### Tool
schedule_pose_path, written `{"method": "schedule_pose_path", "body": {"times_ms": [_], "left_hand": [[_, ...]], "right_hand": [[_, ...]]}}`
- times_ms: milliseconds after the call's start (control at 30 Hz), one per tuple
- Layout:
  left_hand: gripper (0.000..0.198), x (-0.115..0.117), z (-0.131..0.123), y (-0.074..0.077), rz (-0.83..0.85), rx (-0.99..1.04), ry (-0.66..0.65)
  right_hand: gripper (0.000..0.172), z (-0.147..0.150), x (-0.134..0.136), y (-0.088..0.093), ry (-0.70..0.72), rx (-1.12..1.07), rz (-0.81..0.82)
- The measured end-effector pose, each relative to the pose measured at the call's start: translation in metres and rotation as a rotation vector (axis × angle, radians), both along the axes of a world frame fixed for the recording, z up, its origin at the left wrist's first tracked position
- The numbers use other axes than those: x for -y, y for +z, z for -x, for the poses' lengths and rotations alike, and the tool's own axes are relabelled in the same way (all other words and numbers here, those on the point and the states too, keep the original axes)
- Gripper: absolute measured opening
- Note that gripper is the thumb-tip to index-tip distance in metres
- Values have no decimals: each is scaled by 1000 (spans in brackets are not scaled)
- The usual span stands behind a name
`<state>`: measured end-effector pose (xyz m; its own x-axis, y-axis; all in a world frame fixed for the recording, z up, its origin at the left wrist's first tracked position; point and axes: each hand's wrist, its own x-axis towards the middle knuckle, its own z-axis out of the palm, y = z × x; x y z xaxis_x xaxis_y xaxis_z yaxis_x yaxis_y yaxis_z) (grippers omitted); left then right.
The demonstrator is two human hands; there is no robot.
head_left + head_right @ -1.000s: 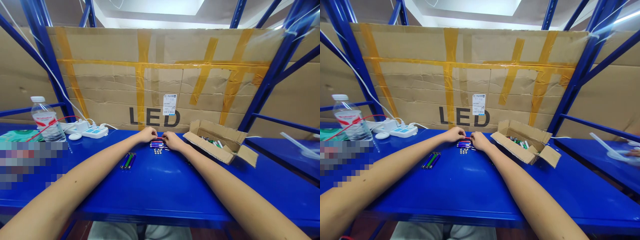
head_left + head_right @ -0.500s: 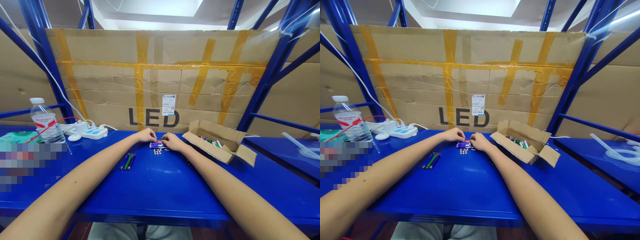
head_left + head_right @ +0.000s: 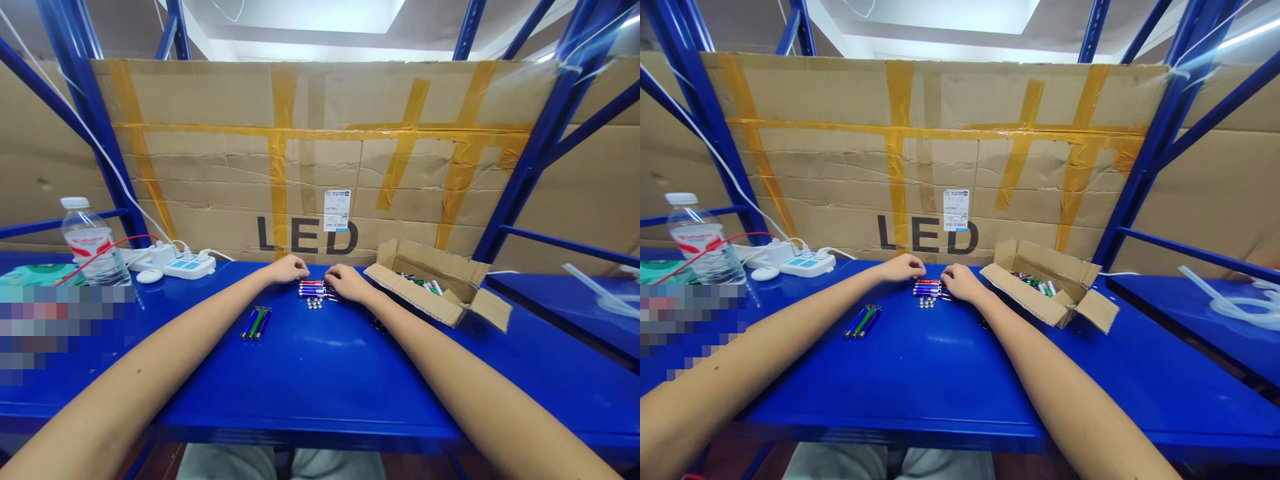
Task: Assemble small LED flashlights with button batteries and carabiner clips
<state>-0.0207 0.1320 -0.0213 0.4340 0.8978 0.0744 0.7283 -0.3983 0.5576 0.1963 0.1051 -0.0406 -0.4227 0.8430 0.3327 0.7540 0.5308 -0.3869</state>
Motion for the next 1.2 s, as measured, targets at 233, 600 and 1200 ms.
{"method": "schedule_pose_path", "body": {"times_ms": [233,600,1200], "left_hand": [[21,51,42,28,-154,-216,-98],[19,82,58,46,160,-436,-237],[20,81,50,38,75,-420,-197]], "right_hand": [[21,-9,24,15,-61,-139,-233],[31,74,103,-2,535,128,-177],[18,81,103,-3,515,134,-206]]}}
